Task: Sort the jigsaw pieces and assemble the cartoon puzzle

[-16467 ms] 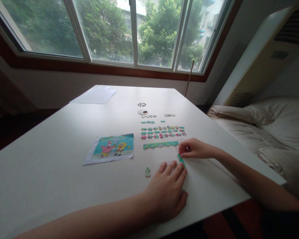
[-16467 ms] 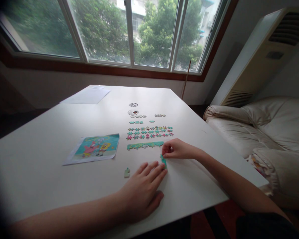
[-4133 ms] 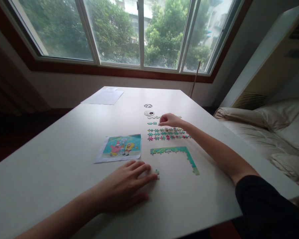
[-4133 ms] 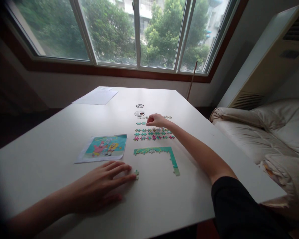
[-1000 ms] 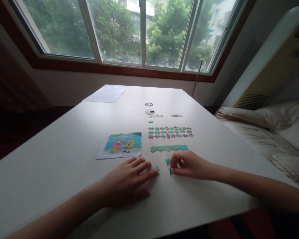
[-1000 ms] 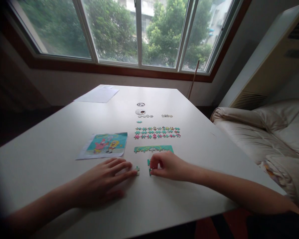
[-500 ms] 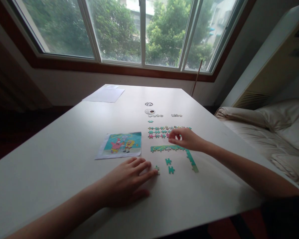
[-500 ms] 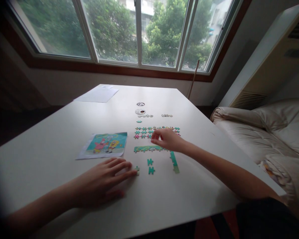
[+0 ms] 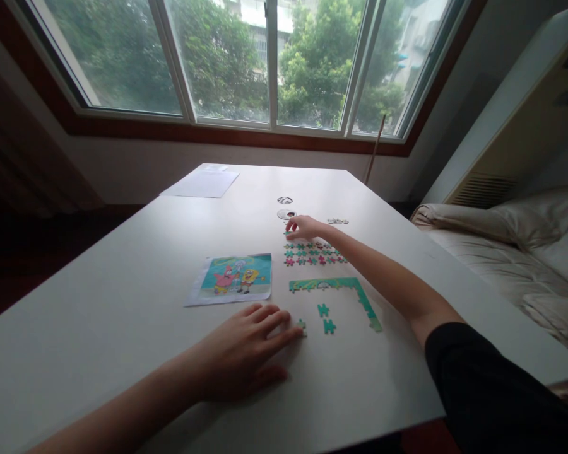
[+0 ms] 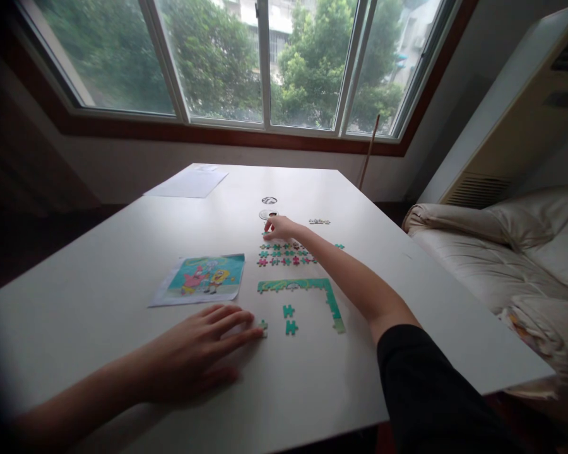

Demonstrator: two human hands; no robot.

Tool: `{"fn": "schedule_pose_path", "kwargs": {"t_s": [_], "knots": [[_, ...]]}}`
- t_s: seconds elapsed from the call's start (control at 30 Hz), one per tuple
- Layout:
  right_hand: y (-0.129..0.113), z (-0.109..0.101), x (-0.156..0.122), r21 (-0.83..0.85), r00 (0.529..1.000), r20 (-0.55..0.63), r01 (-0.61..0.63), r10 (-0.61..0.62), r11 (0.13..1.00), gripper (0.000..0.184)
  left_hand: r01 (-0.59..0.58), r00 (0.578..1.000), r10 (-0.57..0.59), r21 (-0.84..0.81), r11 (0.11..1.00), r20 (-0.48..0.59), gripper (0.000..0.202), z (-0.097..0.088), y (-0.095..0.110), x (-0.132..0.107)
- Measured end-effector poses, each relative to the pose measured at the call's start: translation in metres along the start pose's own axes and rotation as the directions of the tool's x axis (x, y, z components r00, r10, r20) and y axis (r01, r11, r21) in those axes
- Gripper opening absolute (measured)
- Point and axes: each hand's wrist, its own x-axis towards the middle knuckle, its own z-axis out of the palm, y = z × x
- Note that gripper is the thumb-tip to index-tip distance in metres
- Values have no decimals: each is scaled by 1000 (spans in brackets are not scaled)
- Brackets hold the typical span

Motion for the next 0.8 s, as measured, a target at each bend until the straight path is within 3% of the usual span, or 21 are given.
{"fn": "schedule_pose_path", "kwargs": {"t_s": [0.2,0.37,0.57,0.67,0.8], "knots": [[-2,-4,16,20,986,161,-36,32,999,20,20,999,-20,-11,1000,33,50,-2,1,0],[-7,-12,0,35,992,126,21,-25,999,19,27,999,-26,-15,1000,40,50,-2,1,-1],[-14,-26,-77,150,970,81,215,-229,965,17,21,999,-21,-15,1000,25,50,0,2,0],[-19,-27,-126,291,967,109,191,-231,938,18,23,999,-23,-9,1000,29,50,3,2,0],[-21,-17,-175,374,974,177,66,-141,925,21,23,1000,-22,-10,1000,22,50,4,2,2]]}}
